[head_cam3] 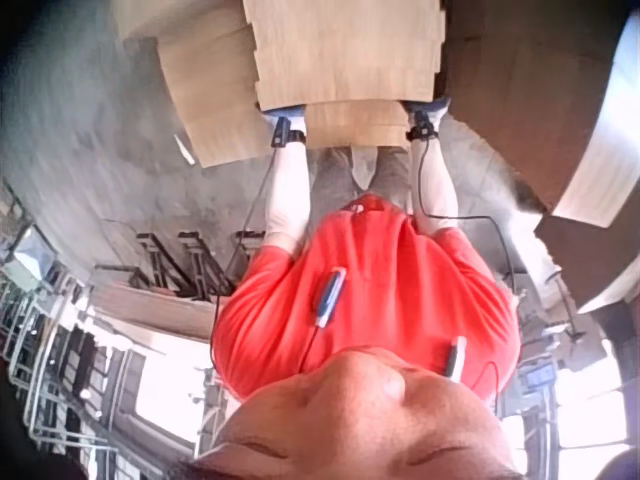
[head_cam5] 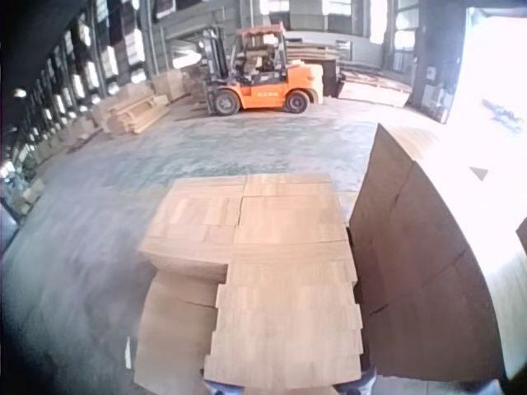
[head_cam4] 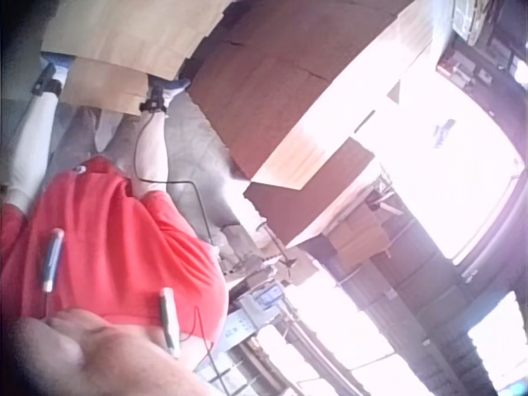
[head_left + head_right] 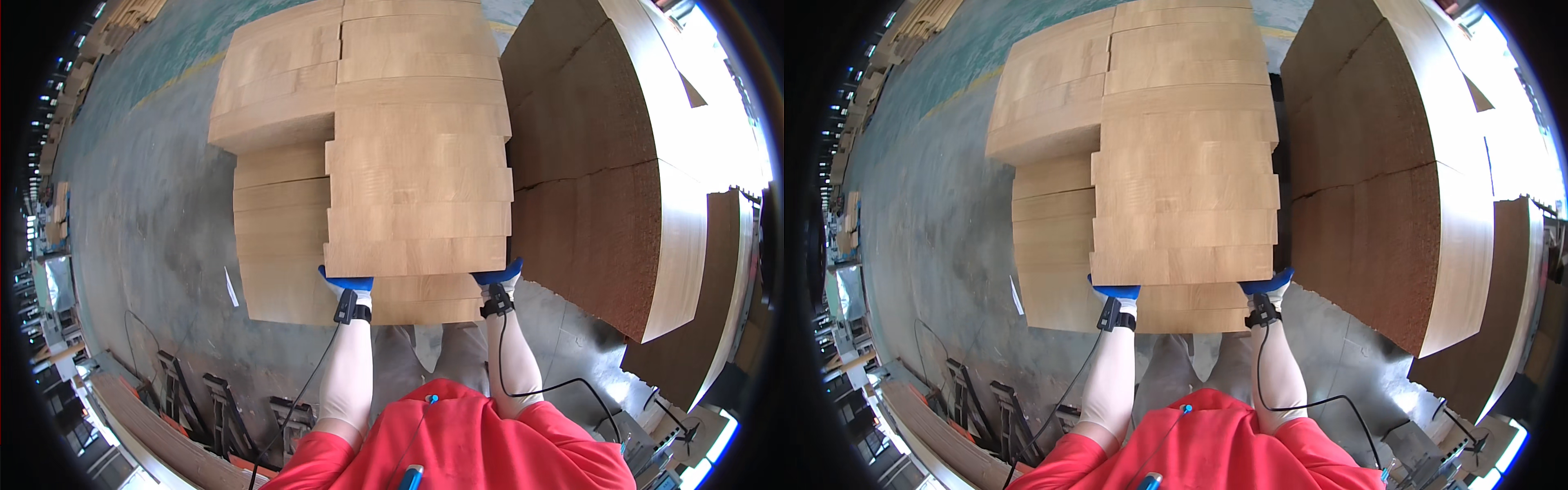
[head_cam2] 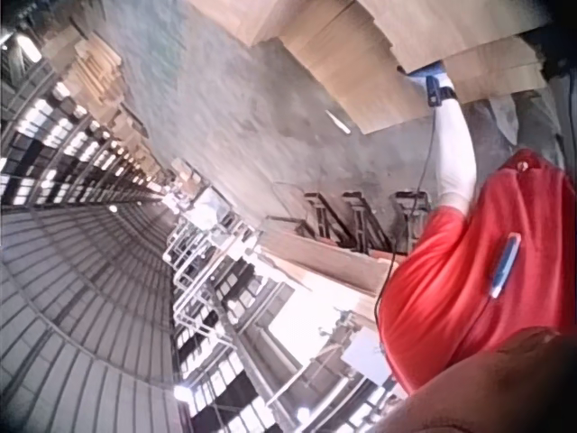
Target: Moving wooden furniture panels from pallets to a processing machine and then onto another stack.
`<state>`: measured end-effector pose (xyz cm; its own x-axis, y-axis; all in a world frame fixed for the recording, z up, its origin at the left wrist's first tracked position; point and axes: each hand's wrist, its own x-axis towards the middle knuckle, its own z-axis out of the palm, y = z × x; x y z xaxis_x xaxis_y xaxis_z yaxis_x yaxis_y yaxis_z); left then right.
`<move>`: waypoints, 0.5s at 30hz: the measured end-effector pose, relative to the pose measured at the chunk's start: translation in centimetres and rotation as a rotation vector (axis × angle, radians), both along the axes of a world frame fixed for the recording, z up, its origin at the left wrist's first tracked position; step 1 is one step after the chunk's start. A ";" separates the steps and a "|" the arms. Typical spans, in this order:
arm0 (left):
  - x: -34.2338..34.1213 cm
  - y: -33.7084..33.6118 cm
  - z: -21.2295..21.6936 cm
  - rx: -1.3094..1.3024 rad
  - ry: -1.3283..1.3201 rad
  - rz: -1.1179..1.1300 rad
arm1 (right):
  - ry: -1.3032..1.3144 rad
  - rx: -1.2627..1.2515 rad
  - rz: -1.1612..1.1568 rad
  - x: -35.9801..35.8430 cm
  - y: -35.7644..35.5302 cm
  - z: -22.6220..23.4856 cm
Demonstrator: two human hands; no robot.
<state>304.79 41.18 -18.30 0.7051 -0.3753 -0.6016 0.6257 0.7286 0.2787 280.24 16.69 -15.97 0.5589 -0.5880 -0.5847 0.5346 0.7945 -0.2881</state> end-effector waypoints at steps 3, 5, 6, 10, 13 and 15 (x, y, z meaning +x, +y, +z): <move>0.8 -1.8 -0.2 -0.098 -0.005 -0.026 | 0.003 0.032 0.028 -0.8 -1.9 -0.8; 0.1 -2.8 -0.4 -0.112 0.015 -0.062 | 0.027 0.089 0.035 -2.3 -1.8 -1.2; 0.0 -2.2 -0.5 -0.120 0.016 -0.077 | 0.027 0.081 0.021 -1.3 -1.0 -1.0; 0.4 0.2 -1.5 0.149 0.160 -0.070 | 0.345 0.346 -0.179 -1.9 0.9 -0.6; -1.6 6.1 -1.3 0.283 0.060 -0.409 | 0.344 0.249 -0.159 -10.8 4.8 -0.7; -2.6 11.2 -1.3 0.286 0.034 -0.614 | 0.383 0.247 -0.160 -17.7 8.0 -1.0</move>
